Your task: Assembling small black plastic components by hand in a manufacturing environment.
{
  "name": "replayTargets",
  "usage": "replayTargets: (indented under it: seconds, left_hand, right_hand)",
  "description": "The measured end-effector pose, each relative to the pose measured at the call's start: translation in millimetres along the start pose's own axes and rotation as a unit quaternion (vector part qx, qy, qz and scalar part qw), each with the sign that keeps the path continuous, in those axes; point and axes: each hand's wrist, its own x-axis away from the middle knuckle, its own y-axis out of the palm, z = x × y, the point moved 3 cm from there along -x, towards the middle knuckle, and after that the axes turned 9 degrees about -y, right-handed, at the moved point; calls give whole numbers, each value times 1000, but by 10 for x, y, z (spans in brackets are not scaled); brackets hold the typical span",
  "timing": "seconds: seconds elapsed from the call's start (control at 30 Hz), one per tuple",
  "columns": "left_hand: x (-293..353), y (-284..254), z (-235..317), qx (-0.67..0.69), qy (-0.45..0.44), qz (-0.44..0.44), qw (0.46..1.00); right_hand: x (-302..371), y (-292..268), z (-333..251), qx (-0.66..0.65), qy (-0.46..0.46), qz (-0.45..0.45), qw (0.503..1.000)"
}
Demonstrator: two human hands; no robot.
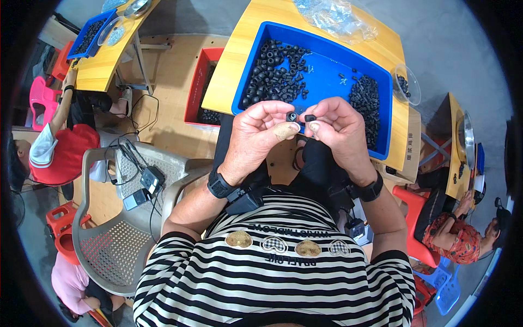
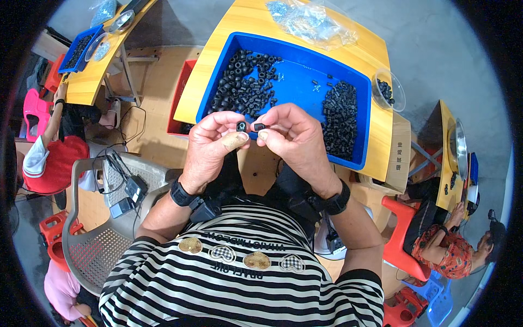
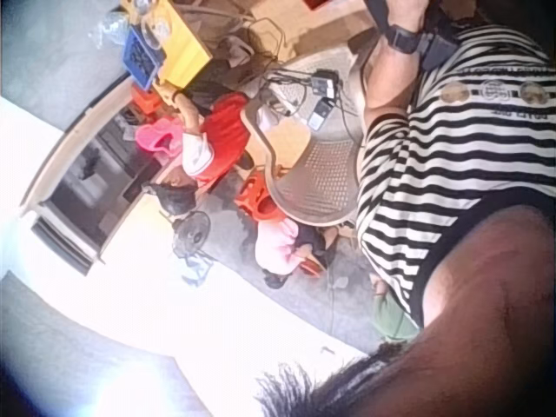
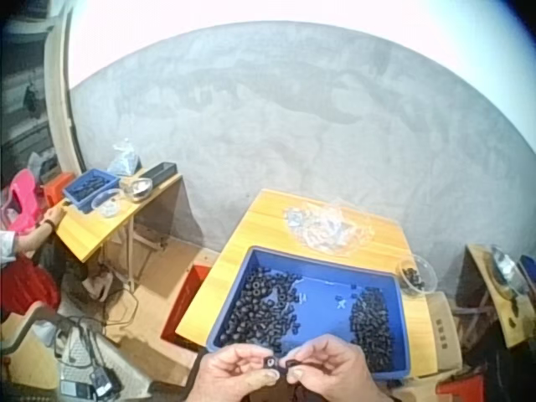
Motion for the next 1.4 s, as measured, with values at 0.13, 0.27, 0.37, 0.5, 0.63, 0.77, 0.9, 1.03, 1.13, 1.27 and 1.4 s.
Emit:
replayTargets:
  seconds: [0.13, 0.27, 0.37, 0.5, 0.63, 0.77, 0.9, 1.03, 1.13, 1.27, 1.4]
  left_hand:
    - [-8, 20, 14, 15, 10, -5, 1000]
    - [-6, 25, -36, 2, -3, 3, 1000]
    - [-7, 47, -35, 2, 5, 4, 1000]
    - [17, 87, -22, 33, -5, 2, 999]
    - [23, 86, -52, 16, -13, -7, 1000]
    - [41, 104, -36, 28, -26, -33, 999]
    - [49, 83, -43, -1, -22, -28, 999]
    - [55, 123, 14, -26, -9, -24, 999]
    - [95, 171, 57, -14, -36, -35, 999]
    - [129, 158, 78, -32, -1, -37, 999]
    - [142, 162, 103, -44, -21, -36, 998]
  right_hand:
    - [22, -34, 77, 113, -18, 26, 993]
    - [47, -22, 99, 213, -37, 21, 976]
    - [53, -24, 87, 196, -23, 23, 980]
    - [58, -22, 86, 122, -16, 20, 992]
    - [59, 18, 25, 44, -1, 5, 999]
    - [77, 30, -93, 116, 29, -17, 993]
    - [81, -15, -181, 173, 23, -30, 984]
    - [86, -9, -288, 195, 0, -28, 980]
    - [78, -30, -335, 165, 18, -39, 985]
    - [40, 36, -415, 220, 10, -60, 974]
    - [26, 72, -420, 307, -45, -85, 947]
